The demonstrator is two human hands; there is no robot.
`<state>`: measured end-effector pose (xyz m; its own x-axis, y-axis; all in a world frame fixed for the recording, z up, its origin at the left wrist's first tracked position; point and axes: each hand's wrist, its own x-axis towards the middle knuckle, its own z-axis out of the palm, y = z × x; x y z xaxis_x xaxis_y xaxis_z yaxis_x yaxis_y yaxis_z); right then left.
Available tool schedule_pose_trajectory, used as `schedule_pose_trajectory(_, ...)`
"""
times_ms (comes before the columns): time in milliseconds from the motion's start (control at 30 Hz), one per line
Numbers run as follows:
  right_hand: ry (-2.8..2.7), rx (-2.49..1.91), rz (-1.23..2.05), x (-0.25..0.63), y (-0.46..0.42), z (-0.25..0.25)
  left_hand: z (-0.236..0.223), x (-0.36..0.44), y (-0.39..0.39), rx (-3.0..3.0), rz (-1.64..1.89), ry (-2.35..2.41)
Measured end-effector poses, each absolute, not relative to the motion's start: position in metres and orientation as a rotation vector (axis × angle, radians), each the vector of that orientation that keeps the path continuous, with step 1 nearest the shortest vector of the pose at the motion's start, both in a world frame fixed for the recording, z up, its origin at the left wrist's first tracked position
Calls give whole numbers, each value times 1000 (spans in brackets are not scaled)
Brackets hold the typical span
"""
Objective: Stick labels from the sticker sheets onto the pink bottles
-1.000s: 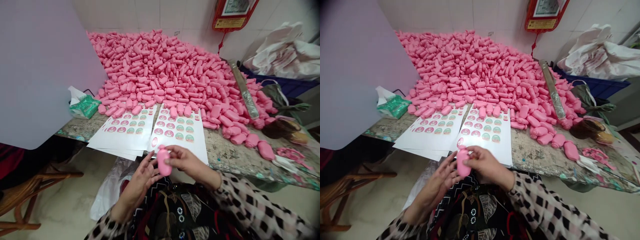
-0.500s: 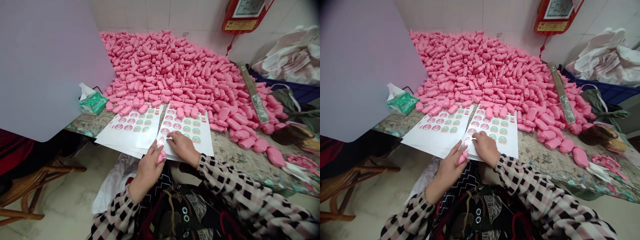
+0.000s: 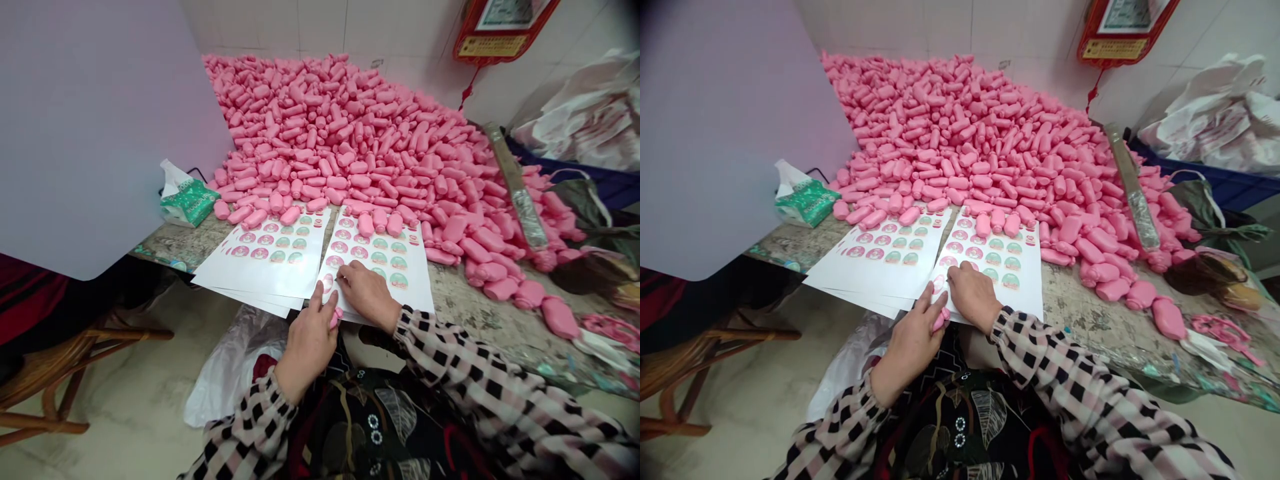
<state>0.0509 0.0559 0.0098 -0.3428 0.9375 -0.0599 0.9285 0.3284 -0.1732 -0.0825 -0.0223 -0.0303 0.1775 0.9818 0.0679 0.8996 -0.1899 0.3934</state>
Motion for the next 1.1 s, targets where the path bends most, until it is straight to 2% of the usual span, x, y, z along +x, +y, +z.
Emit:
schedule_pose_trajectory(533, -2105, -1792, 612, 45, 49, -10, -42, -73, -25, 2143, 404, 1849)
schedule_pose_trajectory(1100, -2167, -1810, 661, 35, 87, 36, -43, -70, -27, 2183, 363, 1923)
